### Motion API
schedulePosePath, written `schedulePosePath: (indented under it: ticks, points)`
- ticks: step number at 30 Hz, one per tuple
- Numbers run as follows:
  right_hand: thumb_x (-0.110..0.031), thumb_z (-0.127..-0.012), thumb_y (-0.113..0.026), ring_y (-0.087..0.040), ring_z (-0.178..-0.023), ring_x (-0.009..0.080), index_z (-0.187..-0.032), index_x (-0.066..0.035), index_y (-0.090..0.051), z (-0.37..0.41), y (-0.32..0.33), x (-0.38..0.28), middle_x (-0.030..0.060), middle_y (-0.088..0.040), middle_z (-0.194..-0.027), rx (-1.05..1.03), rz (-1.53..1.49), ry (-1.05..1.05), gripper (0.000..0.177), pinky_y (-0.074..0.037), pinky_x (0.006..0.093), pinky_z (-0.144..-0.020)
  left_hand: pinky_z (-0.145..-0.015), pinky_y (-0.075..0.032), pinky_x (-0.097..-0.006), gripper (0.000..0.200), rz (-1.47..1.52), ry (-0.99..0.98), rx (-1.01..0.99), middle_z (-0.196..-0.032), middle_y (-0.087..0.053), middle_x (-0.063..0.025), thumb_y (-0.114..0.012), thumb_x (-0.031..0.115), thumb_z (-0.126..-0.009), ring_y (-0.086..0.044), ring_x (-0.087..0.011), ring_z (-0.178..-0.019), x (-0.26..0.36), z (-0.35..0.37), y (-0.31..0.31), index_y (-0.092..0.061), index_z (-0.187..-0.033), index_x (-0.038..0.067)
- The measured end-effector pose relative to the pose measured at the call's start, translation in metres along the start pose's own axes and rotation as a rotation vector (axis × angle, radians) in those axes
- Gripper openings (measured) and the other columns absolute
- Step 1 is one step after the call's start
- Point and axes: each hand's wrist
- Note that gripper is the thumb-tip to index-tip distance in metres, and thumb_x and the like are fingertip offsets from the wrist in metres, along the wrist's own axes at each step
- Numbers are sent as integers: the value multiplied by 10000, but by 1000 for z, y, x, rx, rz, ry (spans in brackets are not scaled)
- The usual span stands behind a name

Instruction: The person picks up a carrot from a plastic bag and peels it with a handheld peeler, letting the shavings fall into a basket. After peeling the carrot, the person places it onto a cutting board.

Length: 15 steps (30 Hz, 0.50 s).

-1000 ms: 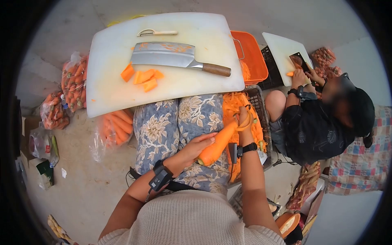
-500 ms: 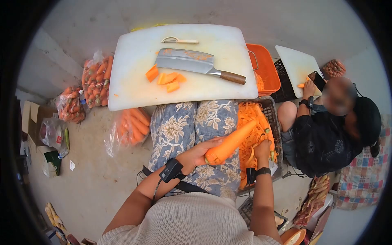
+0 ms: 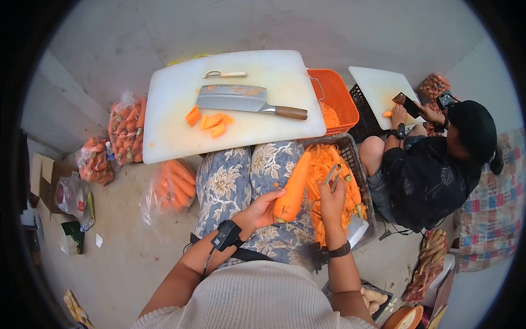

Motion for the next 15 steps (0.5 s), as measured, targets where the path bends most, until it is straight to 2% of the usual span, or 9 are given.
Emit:
schedulePosePath:
  ticks: [2,3,5,6,8,10,15]
  points:
    - [-97,-768,-575,-484,-810,209,-960,23,-462,16,-27,-31,124,-460,-912,-24,-12,40,253,-407,329,-727,-787,-503,-419,465,-38,-14,-34,-1115,-557,-123,-421,392,-909,-593,-216,-937,0,0,-4,-421,-1233,57]
    - [-97,-768,-575,-484,-810,209,-960,23,-462,20,-39,-31,124,-460,-912,-28,-12,48,253,-407,329,-727,-783,-504,-407,469,-15,-17,-11,-1111,-557,-112,-416,410,-911,-592,-209,-943,1,3,-11,-426,-1230,66]
    - [-114,-765,-580,-476,-914,272,-990,45,-444,29,-55,-26,173,-438,-1008,-58,218,292,307,-391,350,-802,-780,-506,-394,473,8,-27,11,-1106,-558,-101,-410,428,-913,-590,-203,-949,0,4,-17,-430,-1227,75]
    - [-114,-765,-580,-476,-914,272,-990,45,-444,29,-59,-23,173,-438,-1008,-62,218,297,307,-391,350,-802,-766,-510,-368,475,-59,-75,66,-1097,-561,-94,-395,441,-916,-593,-189,-934,-4,2,-19,-435,-1222,79]
    - [-125,-762,-581,-435,-992,346,-1018,67,-422,27,-64,-19,219,-401,-1073,-17,441,367,357,-357,385,-869,-752,-513,-342,479,-114,-127,119,-1088,-563,-86,-381,453,-920,-596,-176,-919,-5,-1,-19,-439,-1216,82]
    - [-130,-762,-581,-427,-992,363,-1021,75,-416,24,-66,-22,229,-405,-1062,-31,418,359,369,-346,396,-879,-707,-520,-298,463,-166,-105,114,-1067,-567,-75,-355,443,-931,-598,-157,-900,-4,-3,-14,-439,-1213,86]
    - [-133,-761,-583,-425,-970,374,-1012,84,-416,10,-66,-15,238,-413,-1025,-15,472,349,372,-345,413,-862,-640,-528,-280,464,-240,-105,123,-1025,-582,-73,-338,439,-936,-612,-146,-842,0,-10,-9,-433,-1211,78]
Point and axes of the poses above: each hand's wrist, its own z-axis away from the middle knuckle, its own y-axis out of the back of the hand, x = y × z
